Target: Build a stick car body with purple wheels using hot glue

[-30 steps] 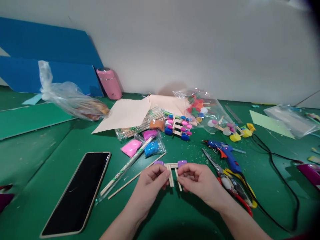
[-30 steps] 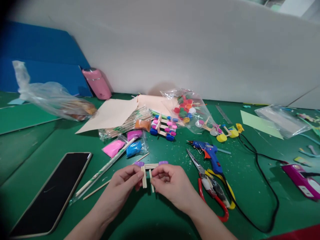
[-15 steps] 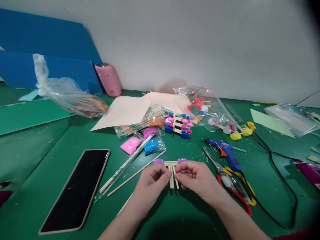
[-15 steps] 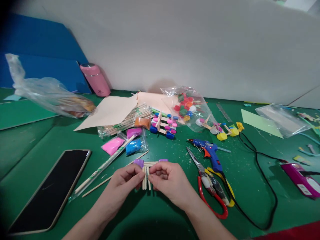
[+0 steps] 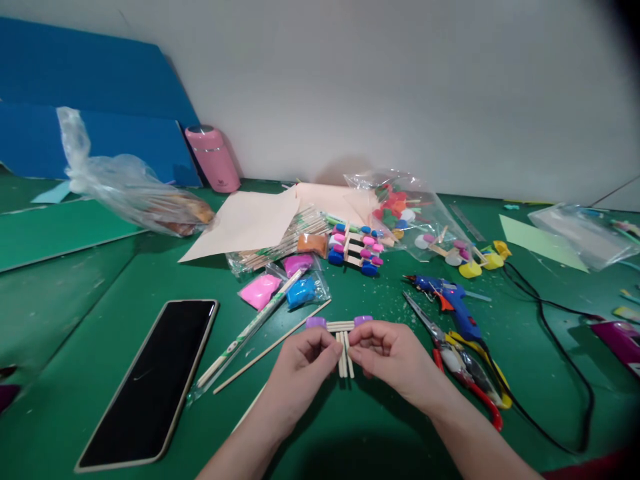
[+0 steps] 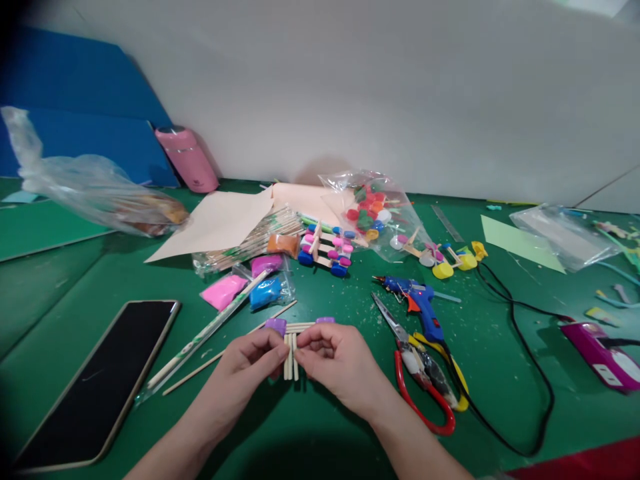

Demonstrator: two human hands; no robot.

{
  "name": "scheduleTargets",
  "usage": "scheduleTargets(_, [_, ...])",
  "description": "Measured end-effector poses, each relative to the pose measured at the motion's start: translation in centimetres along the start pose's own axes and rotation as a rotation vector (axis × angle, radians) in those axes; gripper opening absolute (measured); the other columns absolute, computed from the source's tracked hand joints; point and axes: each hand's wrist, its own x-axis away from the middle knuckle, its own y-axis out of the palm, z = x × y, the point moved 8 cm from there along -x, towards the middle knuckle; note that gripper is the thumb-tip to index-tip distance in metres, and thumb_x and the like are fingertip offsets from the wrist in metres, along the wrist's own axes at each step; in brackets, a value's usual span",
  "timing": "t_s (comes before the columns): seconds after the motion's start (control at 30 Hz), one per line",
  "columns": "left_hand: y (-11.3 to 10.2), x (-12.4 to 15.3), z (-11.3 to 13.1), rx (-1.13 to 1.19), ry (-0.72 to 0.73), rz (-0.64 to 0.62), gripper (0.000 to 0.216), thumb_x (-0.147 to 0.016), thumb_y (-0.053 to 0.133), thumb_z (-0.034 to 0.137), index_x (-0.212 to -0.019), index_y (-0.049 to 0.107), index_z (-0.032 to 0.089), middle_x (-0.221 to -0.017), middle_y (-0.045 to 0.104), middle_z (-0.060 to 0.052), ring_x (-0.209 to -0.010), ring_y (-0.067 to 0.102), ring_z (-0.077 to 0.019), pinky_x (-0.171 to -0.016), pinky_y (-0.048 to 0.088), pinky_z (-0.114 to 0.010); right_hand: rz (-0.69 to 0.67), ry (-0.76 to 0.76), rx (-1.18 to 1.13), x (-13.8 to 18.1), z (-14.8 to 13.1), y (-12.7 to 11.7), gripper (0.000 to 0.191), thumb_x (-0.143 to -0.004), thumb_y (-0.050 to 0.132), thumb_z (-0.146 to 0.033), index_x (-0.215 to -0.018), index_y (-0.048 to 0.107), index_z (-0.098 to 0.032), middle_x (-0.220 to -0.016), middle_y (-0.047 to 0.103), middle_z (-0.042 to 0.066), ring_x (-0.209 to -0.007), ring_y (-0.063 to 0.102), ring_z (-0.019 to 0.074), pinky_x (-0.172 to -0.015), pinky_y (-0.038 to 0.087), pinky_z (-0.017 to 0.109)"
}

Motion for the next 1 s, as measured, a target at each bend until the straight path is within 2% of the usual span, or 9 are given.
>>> scheduleTargets(0.37, [0.15, -0.05, -0.41, -0.015, 0.001, -0.022, 0.025, -0.073, 0.058, 0.029, -0.053, 0.054, 0.015, -0.050, 0.048, 0.003, -0.050, 0.040, -0.0104, -0.050, 0.029, -0.022, -0.029, -0.024, 0.013, -0.05, -0.04, 0.19, 0.015, -0.070, 0.066, -0.025, -0.078, 0.061, -0.014, -0.064, 0.056, -0.002, -0.053, 0.050, 0.0067, -0.049, 0.039, 0.018])
scheduleTargets(0.57, [-0.01, -0.27, -0.68, 0.072, -0.016, -0.015, 0.025, -0.072, 0.060, 0.029, -0.053, 0.053, 0.015, -0.049, 0.047, 0.004, -0.049, 0.039, -0.0096, -0.050, 0.030, -0.021, -0.038, -0.041, 0.000, -0.01, -0.35, 0.36, 0.015, -0.071, 0.065, -0.026, -0.078, 0.060, -0.013, -0.064, 0.055, -0.003, -0.053, 0.048, 0.0067, -0.049, 0.039, 0.018])
scheduleTargets(1.0, [0.38, -0.14, -0.22, 0.181, -0.001, -0.077, 0.021, -0.076, 0.057, 0.021, -0.057, 0.058, 0.013, -0.057, 0.060, -0.001, -0.053, 0.044, -0.0092, -0.051, 0.033, -0.020, -0.070, -0.084, 0.082, -0.42, -1.02, 0.49, 0.027, -0.078, 0.056, -0.039, -0.074, 0.061, -0.013, -0.062, 0.058, -0.001, -0.047, 0.044, 0.0065, -0.044, 0.036, 0.019])
